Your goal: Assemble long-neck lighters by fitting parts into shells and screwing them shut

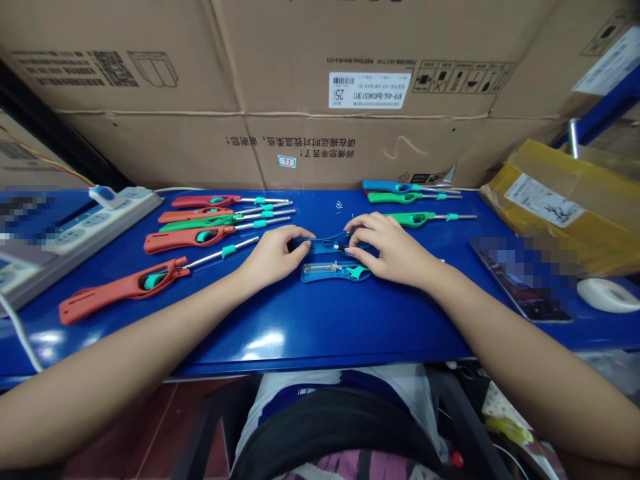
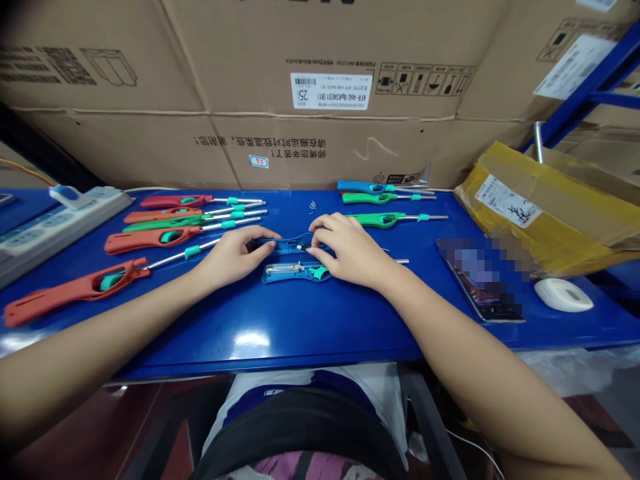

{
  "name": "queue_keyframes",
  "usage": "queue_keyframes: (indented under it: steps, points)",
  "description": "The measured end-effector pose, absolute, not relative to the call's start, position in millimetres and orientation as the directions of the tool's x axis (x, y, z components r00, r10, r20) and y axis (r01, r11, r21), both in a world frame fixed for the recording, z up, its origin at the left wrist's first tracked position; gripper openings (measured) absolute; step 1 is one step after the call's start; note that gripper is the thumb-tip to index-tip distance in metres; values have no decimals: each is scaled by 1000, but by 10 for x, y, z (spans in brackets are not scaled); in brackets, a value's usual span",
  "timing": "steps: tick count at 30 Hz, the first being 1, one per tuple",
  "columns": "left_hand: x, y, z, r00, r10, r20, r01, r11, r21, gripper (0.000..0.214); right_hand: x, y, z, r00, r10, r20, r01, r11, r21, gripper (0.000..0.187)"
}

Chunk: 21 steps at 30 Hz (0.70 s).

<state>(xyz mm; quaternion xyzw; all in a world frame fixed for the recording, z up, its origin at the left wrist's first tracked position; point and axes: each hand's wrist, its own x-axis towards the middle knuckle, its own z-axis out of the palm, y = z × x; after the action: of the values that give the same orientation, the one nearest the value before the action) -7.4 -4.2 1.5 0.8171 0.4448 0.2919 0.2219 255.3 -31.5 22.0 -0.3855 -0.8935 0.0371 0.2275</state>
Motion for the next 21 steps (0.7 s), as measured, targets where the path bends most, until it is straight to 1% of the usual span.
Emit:
queue_keyframes:
  steps: [2,5,8,11,14,18,21]
  points:
    - [-85,-43,22,461,814,353,615,-580,534,29,2574,-294,205,-601,713,362,685,692,-228,12]
    - [-75,-92,68,507,742,438,611,-668,424,26,2576,-297,206,-602,703,379,671,702,-237,10]
    - [-49,-159,124,587,676,445,562,-736,378,20,2546,-338,221,-652,676,343,627,735,-258,10]
    - [-30,-201,147,691,608,392,495,-792,356,22,2513,-378,227,-695,667,268,603,744,-287,11]
    - [-22,-212,140,728,592,346,485,-801,351,21,2495,-396,227,-693,686,221,616,723,-312,11]
    - [-18,-201,122,735,604,308,466,-780,418,21,2485,-407,233,-692,695,195,620,710,-334,7]
    - [-17,-194,108,736,602,310,435,-771,465,20,2479,-417,235,-707,681,192,600,721,-347,5]
